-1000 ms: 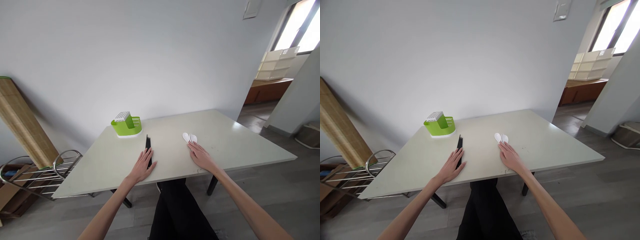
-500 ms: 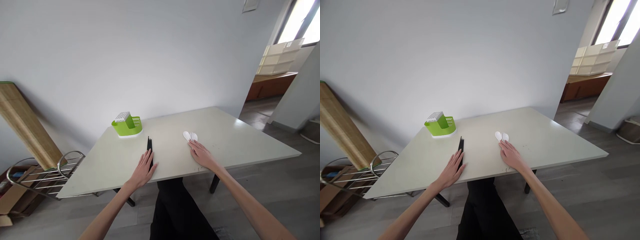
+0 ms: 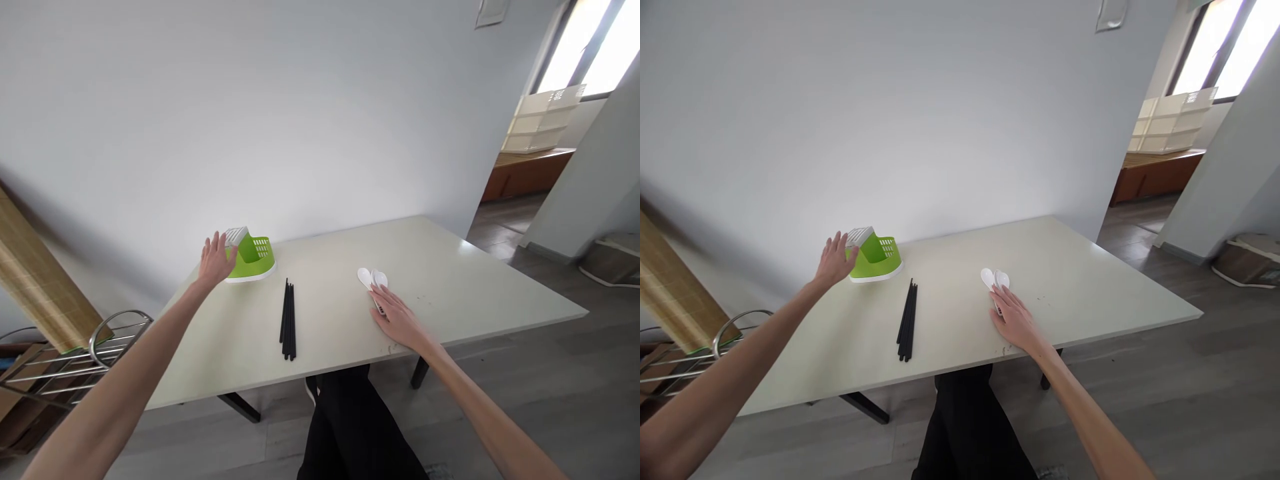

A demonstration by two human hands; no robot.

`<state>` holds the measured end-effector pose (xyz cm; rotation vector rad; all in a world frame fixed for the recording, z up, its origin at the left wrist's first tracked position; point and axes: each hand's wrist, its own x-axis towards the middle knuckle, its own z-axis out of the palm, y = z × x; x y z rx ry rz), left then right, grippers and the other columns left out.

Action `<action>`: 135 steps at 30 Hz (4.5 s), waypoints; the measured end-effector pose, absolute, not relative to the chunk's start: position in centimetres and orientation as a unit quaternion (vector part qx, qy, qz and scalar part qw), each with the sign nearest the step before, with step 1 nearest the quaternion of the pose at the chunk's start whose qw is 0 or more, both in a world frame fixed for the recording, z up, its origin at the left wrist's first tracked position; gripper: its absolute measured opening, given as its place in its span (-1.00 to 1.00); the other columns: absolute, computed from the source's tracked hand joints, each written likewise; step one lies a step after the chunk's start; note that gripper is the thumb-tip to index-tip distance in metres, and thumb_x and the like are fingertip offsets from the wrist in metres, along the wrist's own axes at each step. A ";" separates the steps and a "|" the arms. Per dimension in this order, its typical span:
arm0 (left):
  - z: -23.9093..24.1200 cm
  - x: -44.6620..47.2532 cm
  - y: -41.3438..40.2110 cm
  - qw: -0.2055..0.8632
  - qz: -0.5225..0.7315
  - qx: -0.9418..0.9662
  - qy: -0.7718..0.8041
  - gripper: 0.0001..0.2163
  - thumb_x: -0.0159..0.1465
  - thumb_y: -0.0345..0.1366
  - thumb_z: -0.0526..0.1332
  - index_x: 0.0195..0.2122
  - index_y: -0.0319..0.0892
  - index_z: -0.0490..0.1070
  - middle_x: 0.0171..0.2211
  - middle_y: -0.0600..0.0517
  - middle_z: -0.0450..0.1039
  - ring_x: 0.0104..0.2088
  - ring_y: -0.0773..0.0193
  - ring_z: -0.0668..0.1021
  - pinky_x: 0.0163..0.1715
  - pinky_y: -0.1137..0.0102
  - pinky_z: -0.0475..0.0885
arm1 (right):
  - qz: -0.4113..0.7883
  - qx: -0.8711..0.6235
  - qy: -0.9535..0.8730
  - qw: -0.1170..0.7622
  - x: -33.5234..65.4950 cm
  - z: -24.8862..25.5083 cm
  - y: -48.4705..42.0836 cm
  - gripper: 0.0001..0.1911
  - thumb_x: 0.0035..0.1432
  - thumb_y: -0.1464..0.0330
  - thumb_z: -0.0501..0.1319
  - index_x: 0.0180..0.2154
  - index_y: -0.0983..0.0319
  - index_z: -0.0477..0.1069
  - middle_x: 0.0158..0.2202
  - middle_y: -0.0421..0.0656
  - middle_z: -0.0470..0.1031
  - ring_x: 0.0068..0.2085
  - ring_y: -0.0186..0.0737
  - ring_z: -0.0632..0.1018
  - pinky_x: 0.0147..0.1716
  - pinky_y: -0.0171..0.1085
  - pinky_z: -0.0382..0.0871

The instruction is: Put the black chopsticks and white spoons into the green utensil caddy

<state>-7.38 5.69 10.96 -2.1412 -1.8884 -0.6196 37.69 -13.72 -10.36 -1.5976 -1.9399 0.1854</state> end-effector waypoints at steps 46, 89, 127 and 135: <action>6.6 12.4 4.1 -0.019 -0.204 -0.927 -0.315 -0.44 0.54 0.05 -0.19 0.52 0.09 -0.03 0.51 -0.16 0.00 -0.07 0.12 0.64 -0.08 0.18 0.58 | 0.201 -0.650 -0.596 0.427 37.9 -7.9 -15.2 -0.34 0.47 -0.03 0.00 0.49 -0.07 0.05 0.51 -0.22 0.10 0.46 0.06 0.24 0.32 0.02 0.39; -3.4 -1.2 -0.2 -0.109 -0.241 -0.808 -0.527 -0.72 0.38 0.04 0.17 -0.22 -0.06 0.25 -0.43 0.12 0.31 -0.42 0.21 0.39 -0.37 0.30 0.31 | 0.230 -0.711 -0.502 0.436 37.5 -7.4 -15.5 -0.29 0.35 -0.14 0.11 0.41 -0.05 0.22 0.45 -0.17 0.27 0.30 0.11 0.47 0.13 -0.03 0.53; 0.3 -4.6 -1.1 -0.039 -0.092 -0.791 -0.604 -0.66 0.29 0.09 0.17 -0.45 -0.04 0.43 -0.36 -0.07 0.60 -0.36 0.01 0.59 -0.25 0.18 0.42 | 0.225 -0.701 -0.514 0.441 38.3 -8.6 -15.6 -0.35 0.37 -0.09 0.15 0.39 -0.07 0.24 0.38 -0.15 0.37 0.28 0.08 0.50 0.17 0.01 0.52; 1.0 -5.4 -1.0 0.058 0.012 -0.802 -0.595 -0.73 0.20 -0.21 0.18 -0.63 -0.08 0.27 -0.52 -0.08 0.51 -0.46 0.03 0.55 -0.27 0.17 0.35 | 0.234 -0.709 -0.505 0.433 38.2 -8.3 -15.7 -0.34 0.37 -0.09 0.15 0.40 -0.08 0.23 0.35 -0.12 0.41 0.29 0.09 0.49 0.12 -0.03 0.54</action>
